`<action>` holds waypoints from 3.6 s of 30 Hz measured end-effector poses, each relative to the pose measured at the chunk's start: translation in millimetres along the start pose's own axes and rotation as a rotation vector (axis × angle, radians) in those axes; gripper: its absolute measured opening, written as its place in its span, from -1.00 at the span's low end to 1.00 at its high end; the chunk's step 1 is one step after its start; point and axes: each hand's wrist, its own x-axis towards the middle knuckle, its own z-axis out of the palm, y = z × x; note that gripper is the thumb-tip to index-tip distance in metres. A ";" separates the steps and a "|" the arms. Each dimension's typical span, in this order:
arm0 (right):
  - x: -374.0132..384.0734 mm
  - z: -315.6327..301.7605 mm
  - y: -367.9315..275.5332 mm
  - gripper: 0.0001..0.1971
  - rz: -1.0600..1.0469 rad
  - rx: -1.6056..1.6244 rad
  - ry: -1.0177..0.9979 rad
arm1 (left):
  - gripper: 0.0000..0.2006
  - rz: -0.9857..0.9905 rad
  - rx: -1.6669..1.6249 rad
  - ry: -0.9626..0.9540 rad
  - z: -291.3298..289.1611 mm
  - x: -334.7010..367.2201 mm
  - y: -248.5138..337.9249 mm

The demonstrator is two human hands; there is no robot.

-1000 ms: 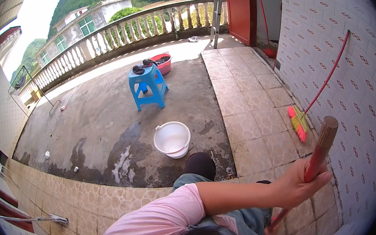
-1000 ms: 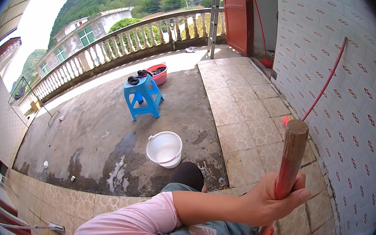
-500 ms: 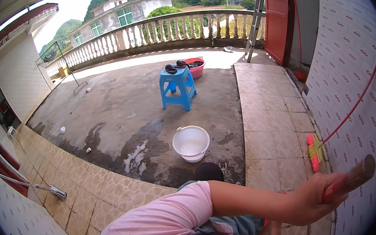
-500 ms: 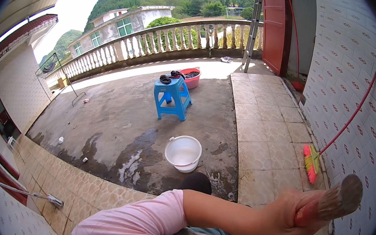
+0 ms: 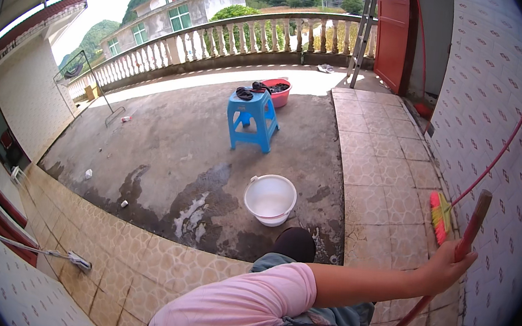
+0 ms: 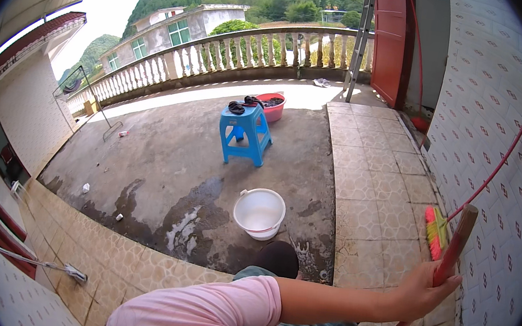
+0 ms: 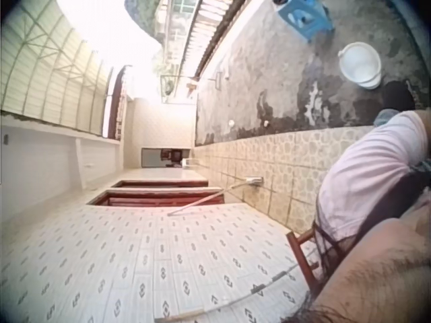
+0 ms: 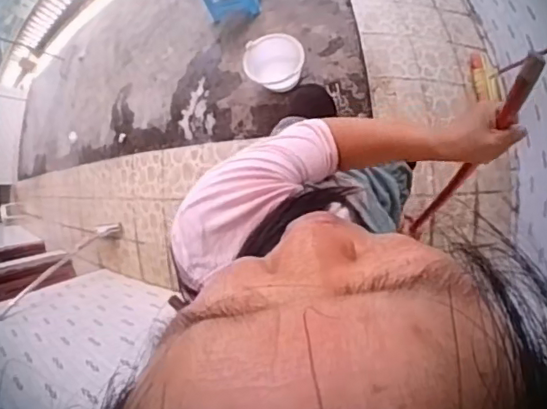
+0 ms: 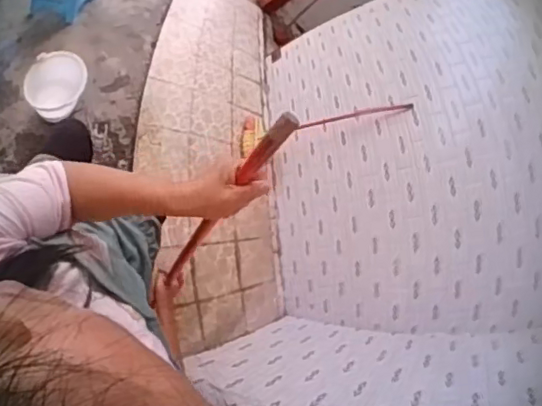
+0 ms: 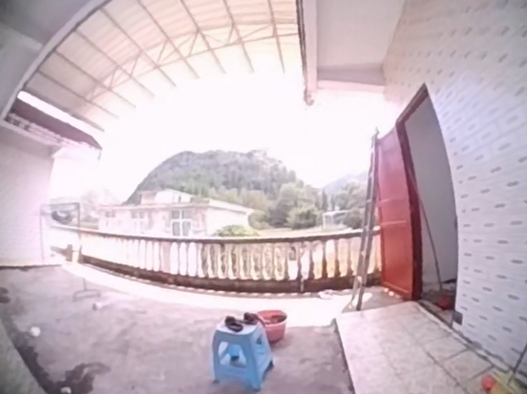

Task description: The person sweeps a tiled balcony floor using a red broom. They move a white bucket and a wooden chair to clear the area, then sweep debris toward the edge of the balcony.

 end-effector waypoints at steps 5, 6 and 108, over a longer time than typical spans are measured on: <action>-56.6 -13.8 33.3 -0.54 0.497 0.135 -0.402 | -0.67 -0.070 -0.150 -0.066 -0.3 -24.2 -3.4; -49.2 -9.3 31.7 -0.56 0.475 0.155 -0.392 | -0.68 -0.084 -0.168 -0.082 -2.5 -26.7 4.5; 229.8 155.0 -102.6 -0.95 0.204 0.354 -0.485 | -0.69 0.050 -0.112 0.211 -218.1 22.0 56.5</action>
